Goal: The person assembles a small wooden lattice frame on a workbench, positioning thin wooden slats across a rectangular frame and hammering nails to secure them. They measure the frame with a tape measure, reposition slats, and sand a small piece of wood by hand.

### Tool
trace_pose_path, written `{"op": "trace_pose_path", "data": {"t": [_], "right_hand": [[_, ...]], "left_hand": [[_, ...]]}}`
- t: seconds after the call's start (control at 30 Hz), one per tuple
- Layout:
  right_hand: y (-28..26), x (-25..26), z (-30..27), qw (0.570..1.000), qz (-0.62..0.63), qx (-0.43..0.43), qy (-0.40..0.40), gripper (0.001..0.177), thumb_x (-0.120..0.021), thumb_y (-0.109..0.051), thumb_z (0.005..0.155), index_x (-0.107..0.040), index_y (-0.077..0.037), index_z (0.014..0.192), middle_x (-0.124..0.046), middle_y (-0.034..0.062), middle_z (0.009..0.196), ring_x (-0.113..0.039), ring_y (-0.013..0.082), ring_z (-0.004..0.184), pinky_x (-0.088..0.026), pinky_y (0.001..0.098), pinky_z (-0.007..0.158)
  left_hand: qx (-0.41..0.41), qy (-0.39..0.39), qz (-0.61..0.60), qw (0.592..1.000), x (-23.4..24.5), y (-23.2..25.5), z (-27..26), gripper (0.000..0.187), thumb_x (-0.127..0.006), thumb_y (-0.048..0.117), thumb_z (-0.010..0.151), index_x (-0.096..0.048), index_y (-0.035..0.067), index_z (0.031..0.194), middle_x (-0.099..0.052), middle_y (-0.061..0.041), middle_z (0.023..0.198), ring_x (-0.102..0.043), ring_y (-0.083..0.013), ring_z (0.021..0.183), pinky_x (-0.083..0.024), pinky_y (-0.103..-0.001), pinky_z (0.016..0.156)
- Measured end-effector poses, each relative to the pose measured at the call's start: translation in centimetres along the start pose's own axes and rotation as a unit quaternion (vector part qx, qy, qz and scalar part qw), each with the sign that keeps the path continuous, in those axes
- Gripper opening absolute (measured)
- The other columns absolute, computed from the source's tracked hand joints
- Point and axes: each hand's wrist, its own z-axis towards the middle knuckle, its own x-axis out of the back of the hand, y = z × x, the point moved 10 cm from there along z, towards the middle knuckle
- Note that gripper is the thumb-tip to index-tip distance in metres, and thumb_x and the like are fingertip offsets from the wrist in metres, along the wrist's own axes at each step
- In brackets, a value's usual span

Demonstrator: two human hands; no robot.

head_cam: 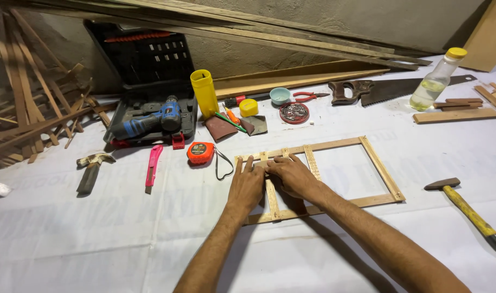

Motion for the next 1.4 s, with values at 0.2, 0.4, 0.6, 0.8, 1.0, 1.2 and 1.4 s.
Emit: {"op": "trace_pose_path", "data": {"t": [0.2, 0.4, 0.6, 0.8, 1.0, 1.2, 1.4], "right_hand": [[-1.9, 3.1, -3.5, 0.998, 0.029, 0.007, -0.063, 0.039, -0.071, -0.007, 0.078, -0.072, -0.012, 0.117, -0.077, 0.0072, 0.106, -0.071, 0.0284, 0.101, -0.049, 0.0485, 0.099], [-3.1, 8.2, -5.2, 0.974, 0.225, -0.035, 0.003, 0.025, -0.066, -0.03, 0.098, -0.075, -0.007, 0.1, -0.073, 0.01, 0.065, -0.068, 0.017, 0.051, -0.055, 0.0335, 0.05], [-5.7, 7.9, -1.9, 0.942, 0.311, -0.124, -0.021, 0.032, -0.07, -0.033, 0.098, -0.074, -0.003, 0.089, -0.068, 0.0068, 0.058, -0.059, 0.0103, 0.041, -0.047, 0.0285, 0.038], [-9.6, 4.8, 3.4, 0.88, 0.454, -0.135, -0.013, 0.029, -0.073, -0.022, 0.091, -0.067, -0.003, 0.112, -0.069, 0.0056, 0.068, -0.064, 0.0113, 0.049, -0.051, 0.0281, 0.043], [-10.7, -2.4, 8.6, 0.863, 0.479, -0.158, -0.02, 0.036, -0.074, -0.017, 0.092, -0.06, 0.0, 0.121, -0.069, 0.0049, 0.073, -0.068, 0.011, 0.062, -0.059, 0.0281, 0.054], [-11.8, -4.6, 12.4, 0.909, 0.362, -0.205, 0.004, 0.036, -0.078, -0.021, 0.089, -0.061, 0.001, 0.113, -0.075, 0.0074, 0.07, -0.072, 0.0126, 0.063, -0.056, 0.0289, 0.055], [-10.3, -7.8, 14.8, 0.924, 0.315, -0.216, -0.024, 0.033, -0.081, -0.025, 0.084, -0.065, -0.003, 0.102, -0.076, 0.0064, 0.07, -0.074, 0.0137, 0.061, -0.059, 0.0287, 0.056]], "left_hand": [[-0.016, -0.017, -0.051, 0.998, 4.5, 2.7, -2.9, 0.012, -0.063, 0.007, 0.087, -0.067, 0.004, 0.097, -0.072, -0.02, 0.106, -0.052, -0.0359, 0.136, -0.025, -0.056, 0.122], [-0.069, 0.116, -0.141, 0.981, 11.5, 3.2, -4.7, 0.035, -0.069, 0.007, 0.066, -0.067, 0.001, 0.101, -0.074, -0.019, 0.093, -0.056, -0.0414, 0.124, -0.029, -0.059, 0.111], [0.094, 0.1, -0.388, 0.912, 11.1, -4.2, -6.3, 0.014, -0.057, 0.01, 0.097, -0.067, 0.002, 0.102, -0.072, -0.014, 0.088, -0.073, -0.0232, 0.082, -0.058, -0.039, 0.075], [0.265, 0.092, -0.468, 0.838, 10.8, -12.1, -11.1, 0.019, -0.062, 0.02, 0.097, -0.063, 0.002, 0.102, -0.069, -0.007, 0.079, -0.068, -0.0149, 0.058, -0.055, -0.033, 0.052], [0.364, 0.183, -0.462, 0.788, 8.2, -21.9, -16.0, 0.032, -0.078, 0.014, 0.087, -0.06, 0.002, 0.11, -0.07, -0.007, 0.078, -0.065, -0.0114, 0.064, -0.054, -0.029, 0.057], [0.373, 0.226, -0.368, 0.821, 5.5, -26.8, -16.2, 0.03, -0.08, 0.008, 0.082, -0.064, 0.0, 0.107, -0.072, -0.008, 0.086, -0.069, -0.0124, 0.071, -0.059, -0.028, 0.064], [0.242, 0.263, -0.215, 0.909, 6.8, -25.2, -15.4, 0.018, -0.075, 0.005, 0.087, -0.063, -0.002, 0.098, -0.064, -0.017, 0.099, -0.065, -0.038, 0.09, -0.055, -0.047, 0.076]]}}
